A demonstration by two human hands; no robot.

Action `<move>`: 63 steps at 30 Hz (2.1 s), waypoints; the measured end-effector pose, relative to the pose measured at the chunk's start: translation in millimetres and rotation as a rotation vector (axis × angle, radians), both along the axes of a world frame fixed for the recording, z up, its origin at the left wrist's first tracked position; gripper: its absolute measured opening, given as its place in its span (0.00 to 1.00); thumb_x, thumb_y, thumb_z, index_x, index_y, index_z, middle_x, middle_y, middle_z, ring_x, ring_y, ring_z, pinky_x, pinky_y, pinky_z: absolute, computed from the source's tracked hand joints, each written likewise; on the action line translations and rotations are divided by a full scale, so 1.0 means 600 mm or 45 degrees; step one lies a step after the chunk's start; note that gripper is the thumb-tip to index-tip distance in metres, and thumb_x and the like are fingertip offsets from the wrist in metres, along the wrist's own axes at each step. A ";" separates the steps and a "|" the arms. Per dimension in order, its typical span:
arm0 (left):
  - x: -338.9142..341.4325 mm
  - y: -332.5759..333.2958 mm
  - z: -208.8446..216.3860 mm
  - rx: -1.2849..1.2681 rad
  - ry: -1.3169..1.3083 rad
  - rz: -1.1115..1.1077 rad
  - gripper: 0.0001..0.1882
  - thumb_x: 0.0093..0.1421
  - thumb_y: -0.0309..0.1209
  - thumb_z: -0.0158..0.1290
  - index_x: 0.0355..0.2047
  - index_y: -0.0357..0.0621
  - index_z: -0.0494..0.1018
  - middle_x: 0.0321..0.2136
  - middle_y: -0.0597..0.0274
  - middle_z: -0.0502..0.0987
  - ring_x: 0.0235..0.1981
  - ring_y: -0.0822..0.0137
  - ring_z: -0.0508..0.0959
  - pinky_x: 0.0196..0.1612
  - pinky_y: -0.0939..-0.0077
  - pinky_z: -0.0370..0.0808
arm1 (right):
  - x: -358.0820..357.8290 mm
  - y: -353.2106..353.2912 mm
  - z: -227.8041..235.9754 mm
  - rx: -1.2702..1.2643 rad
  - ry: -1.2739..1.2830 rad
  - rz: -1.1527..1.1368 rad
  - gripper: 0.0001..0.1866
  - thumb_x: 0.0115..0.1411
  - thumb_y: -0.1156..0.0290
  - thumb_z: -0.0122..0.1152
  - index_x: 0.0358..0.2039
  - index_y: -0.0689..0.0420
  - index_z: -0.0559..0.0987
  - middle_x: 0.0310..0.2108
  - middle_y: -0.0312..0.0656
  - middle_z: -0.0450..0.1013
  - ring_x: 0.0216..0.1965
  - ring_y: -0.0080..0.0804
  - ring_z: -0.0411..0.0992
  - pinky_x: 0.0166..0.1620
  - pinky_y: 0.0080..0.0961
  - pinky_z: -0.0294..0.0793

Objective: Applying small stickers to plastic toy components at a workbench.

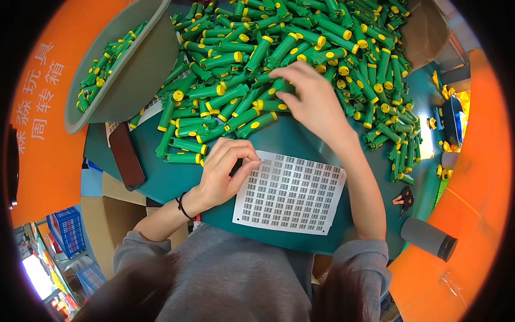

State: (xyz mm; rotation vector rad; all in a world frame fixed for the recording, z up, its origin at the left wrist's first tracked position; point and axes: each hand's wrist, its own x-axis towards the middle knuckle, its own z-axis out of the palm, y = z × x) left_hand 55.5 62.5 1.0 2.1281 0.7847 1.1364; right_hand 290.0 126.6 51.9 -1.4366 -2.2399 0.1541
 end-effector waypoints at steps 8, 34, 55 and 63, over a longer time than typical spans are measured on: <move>-0.001 0.002 0.002 -0.070 -0.041 -0.015 0.11 0.53 0.20 0.64 0.35 0.42 0.75 0.35 0.61 0.79 0.36 0.61 0.75 0.40 0.71 0.71 | 0.056 -0.095 0.002 -0.810 1.650 -0.429 0.19 0.65 0.71 0.62 0.54 0.63 0.73 0.41 0.40 0.74 0.38 0.21 0.75 0.46 0.18 0.77; 0.000 0.011 0.072 -0.640 -0.392 -0.052 0.06 0.62 0.25 0.60 0.37 0.38 0.76 0.39 0.62 0.79 0.39 0.73 0.76 0.41 0.79 0.72 | -0.013 -0.227 -0.046 -0.615 1.881 -0.259 0.17 0.62 0.85 0.58 0.52 0.65 0.73 0.53 0.50 0.71 0.46 0.31 0.75 0.50 0.26 0.78; 0.005 0.017 0.053 -0.685 -0.418 -0.063 0.05 0.62 0.19 0.56 0.38 0.36 0.75 0.43 0.57 0.77 0.44 0.70 0.76 0.48 0.77 0.73 | 0.045 -0.204 -0.049 -0.158 1.449 -0.674 0.16 0.61 0.81 0.64 0.50 0.65 0.77 0.44 0.40 0.75 0.45 0.24 0.74 0.48 0.20 0.76; -0.029 0.018 0.055 -0.665 -0.438 -0.026 0.05 0.63 0.17 0.54 0.39 0.35 0.74 0.45 0.58 0.74 0.47 0.69 0.74 0.50 0.77 0.72 | 0.068 -0.187 -0.055 0.109 0.464 -0.874 0.20 0.55 0.75 0.70 0.49 0.55 0.78 0.46 0.40 0.75 0.44 0.34 0.72 0.49 0.28 0.71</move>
